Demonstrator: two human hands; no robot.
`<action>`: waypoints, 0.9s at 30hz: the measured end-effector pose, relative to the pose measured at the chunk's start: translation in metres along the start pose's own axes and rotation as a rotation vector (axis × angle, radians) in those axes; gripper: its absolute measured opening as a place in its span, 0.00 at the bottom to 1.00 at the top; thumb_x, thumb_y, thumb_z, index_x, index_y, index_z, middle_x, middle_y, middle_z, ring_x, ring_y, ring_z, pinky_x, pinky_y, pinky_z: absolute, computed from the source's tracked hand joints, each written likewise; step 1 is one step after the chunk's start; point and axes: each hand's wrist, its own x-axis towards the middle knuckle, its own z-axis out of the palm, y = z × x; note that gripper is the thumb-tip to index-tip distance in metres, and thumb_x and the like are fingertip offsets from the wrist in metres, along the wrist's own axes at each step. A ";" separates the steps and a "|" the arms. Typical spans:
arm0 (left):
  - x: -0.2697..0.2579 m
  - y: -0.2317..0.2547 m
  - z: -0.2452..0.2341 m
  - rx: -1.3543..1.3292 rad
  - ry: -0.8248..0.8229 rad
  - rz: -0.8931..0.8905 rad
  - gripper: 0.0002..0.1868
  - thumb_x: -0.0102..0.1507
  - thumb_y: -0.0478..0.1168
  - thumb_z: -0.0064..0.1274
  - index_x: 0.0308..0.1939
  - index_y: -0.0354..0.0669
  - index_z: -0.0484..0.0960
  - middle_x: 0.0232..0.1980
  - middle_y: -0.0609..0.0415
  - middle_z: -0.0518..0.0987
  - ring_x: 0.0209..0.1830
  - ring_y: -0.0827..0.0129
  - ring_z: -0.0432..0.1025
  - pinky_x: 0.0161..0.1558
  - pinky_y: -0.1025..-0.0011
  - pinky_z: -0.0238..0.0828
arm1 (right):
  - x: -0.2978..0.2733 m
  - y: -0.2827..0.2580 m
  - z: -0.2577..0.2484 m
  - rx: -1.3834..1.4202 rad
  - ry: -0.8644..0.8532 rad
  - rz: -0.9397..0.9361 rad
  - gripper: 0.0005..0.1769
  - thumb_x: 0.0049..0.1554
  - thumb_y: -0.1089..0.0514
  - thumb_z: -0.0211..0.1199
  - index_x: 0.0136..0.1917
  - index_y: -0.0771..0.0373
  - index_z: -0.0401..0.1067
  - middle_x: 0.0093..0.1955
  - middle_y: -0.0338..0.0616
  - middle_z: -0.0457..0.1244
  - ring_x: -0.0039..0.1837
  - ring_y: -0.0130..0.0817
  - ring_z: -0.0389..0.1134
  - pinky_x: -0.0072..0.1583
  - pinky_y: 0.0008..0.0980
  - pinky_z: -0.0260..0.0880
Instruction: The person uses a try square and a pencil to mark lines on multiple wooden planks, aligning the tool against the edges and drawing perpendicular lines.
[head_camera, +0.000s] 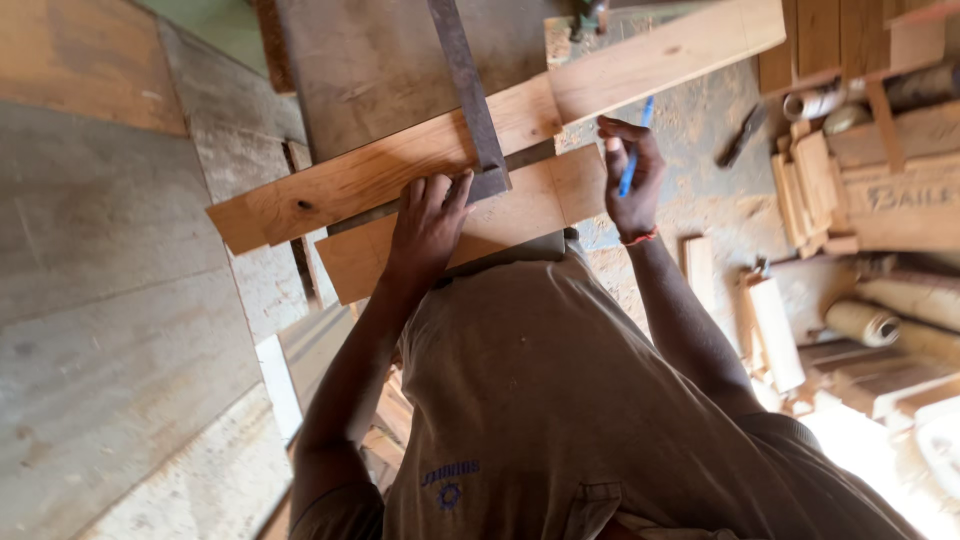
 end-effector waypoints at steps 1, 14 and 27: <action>0.003 0.000 0.004 0.031 -0.029 -0.020 0.25 0.69 0.43 0.57 0.68 0.39 0.75 0.49 0.46 0.71 0.49 0.52 0.65 0.55 0.54 0.63 | -0.002 -0.002 0.002 -0.008 -0.003 0.001 0.15 0.72 0.56 0.54 0.63 0.69 0.70 0.62 0.54 0.69 0.64 0.40 0.72 0.67 0.40 0.73; 0.019 -0.001 0.019 0.080 -0.007 -0.020 0.28 0.66 0.45 0.61 0.68 0.43 0.76 0.50 0.48 0.70 0.52 0.53 0.64 0.57 0.55 0.62 | 0.014 -0.037 0.013 -0.073 -0.138 -0.106 0.14 0.71 0.54 0.58 0.61 0.69 0.70 0.64 0.56 0.69 0.64 0.44 0.74 0.66 0.40 0.74; 0.019 0.000 0.016 0.056 -0.003 -0.004 0.29 0.64 0.43 0.63 0.69 0.46 0.77 0.49 0.50 0.69 0.51 0.55 0.64 0.56 0.56 0.63 | 0.021 -0.027 0.038 -0.043 -0.284 -0.129 0.26 0.75 0.46 0.42 0.71 0.68 0.68 0.70 0.57 0.65 0.69 0.46 0.70 0.70 0.41 0.71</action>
